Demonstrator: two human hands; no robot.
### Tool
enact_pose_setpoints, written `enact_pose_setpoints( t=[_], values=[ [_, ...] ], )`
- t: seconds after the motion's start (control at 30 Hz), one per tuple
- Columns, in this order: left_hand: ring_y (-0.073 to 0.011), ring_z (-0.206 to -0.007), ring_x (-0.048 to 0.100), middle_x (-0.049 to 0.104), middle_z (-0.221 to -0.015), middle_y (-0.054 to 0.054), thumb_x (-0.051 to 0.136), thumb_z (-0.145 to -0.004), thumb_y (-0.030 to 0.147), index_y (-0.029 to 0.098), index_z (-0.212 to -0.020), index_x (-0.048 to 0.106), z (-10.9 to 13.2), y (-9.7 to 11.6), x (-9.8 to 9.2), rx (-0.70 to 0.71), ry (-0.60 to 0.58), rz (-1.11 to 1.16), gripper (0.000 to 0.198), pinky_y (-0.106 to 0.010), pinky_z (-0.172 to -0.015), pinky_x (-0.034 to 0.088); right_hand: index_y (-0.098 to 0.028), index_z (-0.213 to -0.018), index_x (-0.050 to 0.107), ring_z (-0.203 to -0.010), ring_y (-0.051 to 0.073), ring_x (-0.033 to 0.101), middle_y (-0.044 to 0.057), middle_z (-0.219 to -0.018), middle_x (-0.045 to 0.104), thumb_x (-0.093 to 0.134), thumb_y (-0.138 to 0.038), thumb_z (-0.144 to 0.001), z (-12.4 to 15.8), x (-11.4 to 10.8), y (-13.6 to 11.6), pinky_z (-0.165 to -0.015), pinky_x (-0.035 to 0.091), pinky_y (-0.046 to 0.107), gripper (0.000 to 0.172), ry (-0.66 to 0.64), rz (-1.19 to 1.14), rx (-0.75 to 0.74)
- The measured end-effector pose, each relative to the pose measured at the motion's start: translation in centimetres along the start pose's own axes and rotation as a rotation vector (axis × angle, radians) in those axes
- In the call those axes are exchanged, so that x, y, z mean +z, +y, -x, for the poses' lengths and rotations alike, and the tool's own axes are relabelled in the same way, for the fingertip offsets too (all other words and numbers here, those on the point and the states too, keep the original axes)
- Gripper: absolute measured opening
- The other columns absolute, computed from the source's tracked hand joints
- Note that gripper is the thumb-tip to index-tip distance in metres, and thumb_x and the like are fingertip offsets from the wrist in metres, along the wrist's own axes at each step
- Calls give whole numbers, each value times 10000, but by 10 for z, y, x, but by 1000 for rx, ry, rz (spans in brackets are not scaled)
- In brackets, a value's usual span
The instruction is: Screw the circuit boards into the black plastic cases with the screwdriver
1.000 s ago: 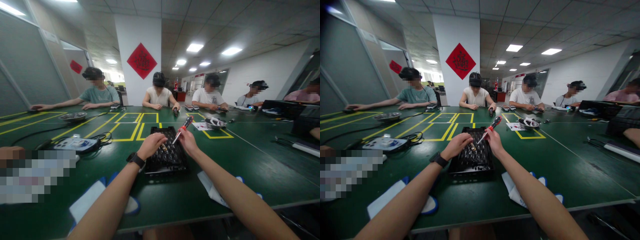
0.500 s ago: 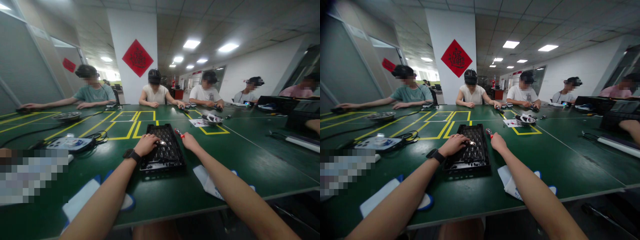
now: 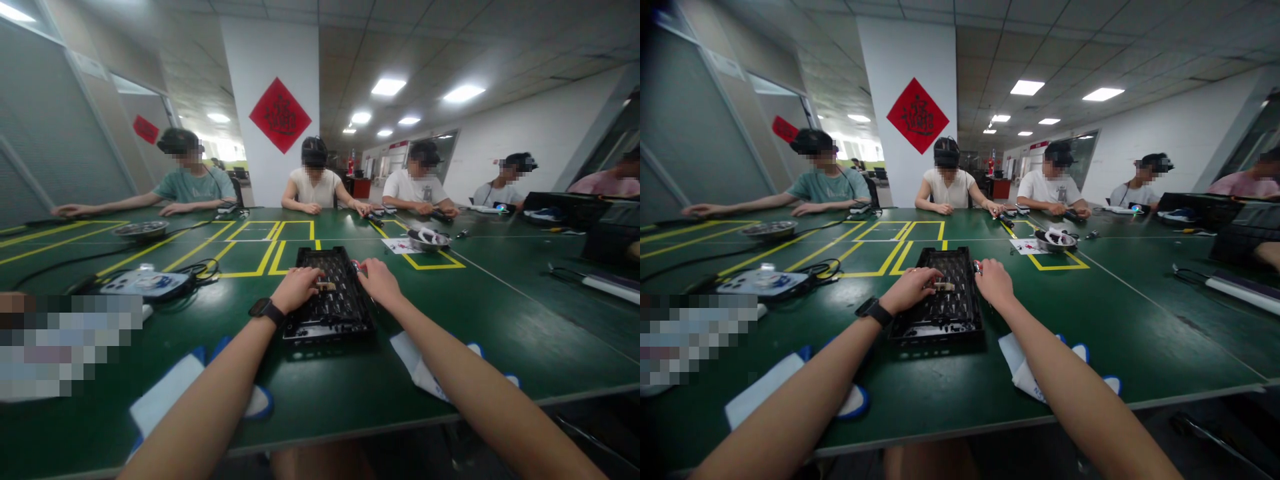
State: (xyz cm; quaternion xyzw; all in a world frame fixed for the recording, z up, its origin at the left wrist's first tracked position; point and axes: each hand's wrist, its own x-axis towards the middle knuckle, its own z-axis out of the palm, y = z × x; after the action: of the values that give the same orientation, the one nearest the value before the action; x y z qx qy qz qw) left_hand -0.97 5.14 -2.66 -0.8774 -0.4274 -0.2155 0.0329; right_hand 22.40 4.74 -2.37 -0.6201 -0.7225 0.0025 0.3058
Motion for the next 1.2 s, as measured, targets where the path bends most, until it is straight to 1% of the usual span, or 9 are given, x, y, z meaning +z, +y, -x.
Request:
enact_pose_setpoints(
  t=[0.1, 0.17, 0.23, 0.4, 0.67, 0.77, 0.9, 1.1, 1.2],
  values=[
    [-181, -860, 559, 568, -964, -52, 556, -749, 176, 234, -1122, 525, 1, 6, -5, 20, 43, 69, 379, -312, -791, 407, -187, -944, 580, -959, 208, 502, 79, -956, 589, 539, -268, -780, 2, -4, -13, -859, 369, 340, 187, 57, -156, -251],
    [-169, -855, 560, 556, -993, -53, 537, -761, 171, 236, -1137, 512, 1, 10, -6, 48, 71, 151, 382, -302, -783, 424, -196, -990, 582, -929, 192, 520, 55, -945, 606, 578, -274, -757, 4, -4, -19, -861, 367, 337, 246, 16, -258, -367],
    [-163, -858, 558, 562, -988, -51, 546, -761, 180, 223, -1131, 512, 0, 14, -6, 84, 95, 241, 374, -299, -784, 435, -201, -1048, 572, -882, 177, 546, 38, -918, 620, 606, -289, -741, 8, -2, -23, -840, 374, 329, 322, -45, -332, -413],
    [-153, -847, 557, 601, -931, -40, 614, -717, 196, 190, -1036, 563, -3, 21, -5, 118, 145, 396, 323, -288, -794, 439, -186, -1012, 609, -754, 140, 564, 15, -828, 631, 602, -310, -750, 11, 2, -23, -730, 406, 280, 290, -132, -442, -384],
    [-139, -799, 571, 636, -913, -44, 643, -691, 243, 168, -1031, 582, -4, 18, 2, 29, 119, 591, 353, -272, -759, 452, -184, -840, 644, -750, 142, 574, 12, -810, 649, 604, -308, -744, 9, 6, -21, -729, 423, 287, 162, -106, -530, -359],
    [-127, -710, 559, 635, -812, -31, 642, -693, 331, 146, -1016, 594, -5, 15, 4, -30, 65, 614, 375, -251, -678, 447, -181, -833, 642, -763, 145, 586, 18, -817, 652, 606, -314, -739, 9, 7, -21, -743, 431, 293, 167, -115, -600, -345],
    [-124, -637, 544, 624, -702, -31, 531, -764, 428, 120, -903, 636, -7, 14, 2, -101, -18, 692, 354, -234, -602, 422, -176, -833, 644, -759, 145, 587, 19, -810, 649, 613, -340, -729, 10, 4, -23, -746, 432, 294, 197, -128, -628, -351],
    [-107, -566, 514, 587, -618, -9, 506, -773, 419, 118, -806, 641, -8, 13, -1, -160, 0, 782, 331, -221, -562, 390, -180, -834, 649, -799, 148, 579, 24, -838, 652, 547, -312, -785, 8, 1, -23, -781, 414, 298, 174, -75, -575, -361],
    [-105, -548, 505, 576, -597, -1, 515, -759, 422, 122, -794, 641, -8, 13, 0, -202, -15, 788, 327, -216, -543, 379, -179, -816, 655, -816, 152, 571, 28, -840, 649, 520, -296, -802, 7, 2, -23, -799, 408, 302, 180, -95, -579, -368]
  ],
)
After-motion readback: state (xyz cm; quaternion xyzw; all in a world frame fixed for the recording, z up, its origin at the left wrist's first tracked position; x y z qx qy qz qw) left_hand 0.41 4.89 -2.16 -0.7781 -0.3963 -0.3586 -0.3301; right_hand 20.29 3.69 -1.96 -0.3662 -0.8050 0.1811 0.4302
